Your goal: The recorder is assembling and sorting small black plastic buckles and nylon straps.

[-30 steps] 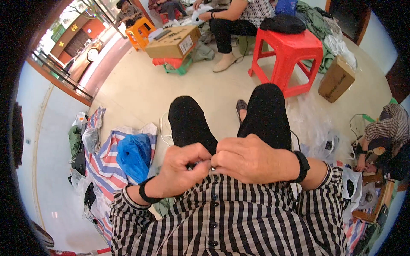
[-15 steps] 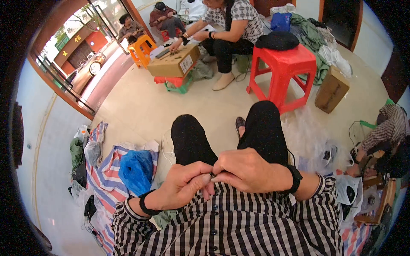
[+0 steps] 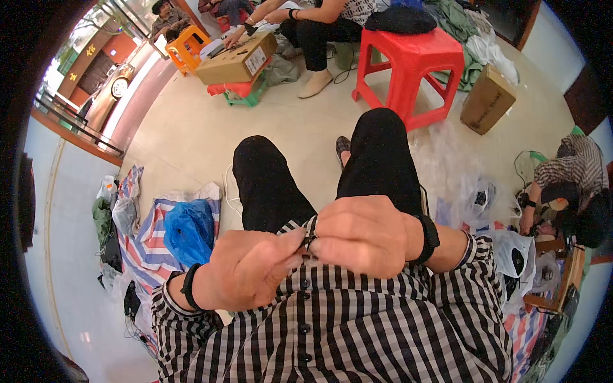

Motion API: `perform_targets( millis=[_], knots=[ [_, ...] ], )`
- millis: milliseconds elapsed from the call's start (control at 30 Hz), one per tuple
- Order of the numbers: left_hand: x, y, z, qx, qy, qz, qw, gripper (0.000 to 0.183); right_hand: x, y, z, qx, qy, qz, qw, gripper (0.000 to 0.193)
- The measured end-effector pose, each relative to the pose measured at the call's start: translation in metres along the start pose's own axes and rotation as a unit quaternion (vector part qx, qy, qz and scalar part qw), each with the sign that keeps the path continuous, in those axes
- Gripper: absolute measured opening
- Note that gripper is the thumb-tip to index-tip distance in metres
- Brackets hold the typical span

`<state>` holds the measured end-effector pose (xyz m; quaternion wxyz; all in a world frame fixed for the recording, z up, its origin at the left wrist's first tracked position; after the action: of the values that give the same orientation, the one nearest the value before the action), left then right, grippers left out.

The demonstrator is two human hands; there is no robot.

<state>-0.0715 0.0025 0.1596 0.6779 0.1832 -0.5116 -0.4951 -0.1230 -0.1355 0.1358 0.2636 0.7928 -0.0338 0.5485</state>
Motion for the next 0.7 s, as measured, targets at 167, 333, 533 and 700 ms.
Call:
perform_targets(
  millis=[167,333,533,700],
  knots=[
    [0.002,0.001,0.016,0.140,-0.162,0.146,0.966,0.018,0.001,0.001,-0.017,-0.061,0.146,0.077,0.984,0.022],
    [-0.003,-0.003,0.013,0.185,-0.210,0.157,0.947,0.016,0.002,0.001,-0.023,-0.091,0.200,0.058,0.974,0.019],
    [-0.005,0.002,0.013,0.140,-0.169,0.125,0.968,0.018,0.003,-0.002,-0.022,-0.082,0.184,0.058,0.978,0.020],
    [-0.001,0.015,-0.002,0.027,0.012,0.013,0.999,0.015,0.005,-0.008,0.004,0.138,-0.139,-0.028,0.980,0.020]
  ],
)
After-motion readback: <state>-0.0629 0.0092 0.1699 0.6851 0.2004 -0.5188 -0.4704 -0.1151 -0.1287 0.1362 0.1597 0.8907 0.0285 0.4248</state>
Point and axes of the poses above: each hand's wrist, its own x-axis towards the middle knuckle, its own y-axis out of the back of the hand, z = x × y, the point moved 5 cm from there along x, towards the middle knuckle, and after that the axes turned 8 degrees about -y, right-handed, at the moved point
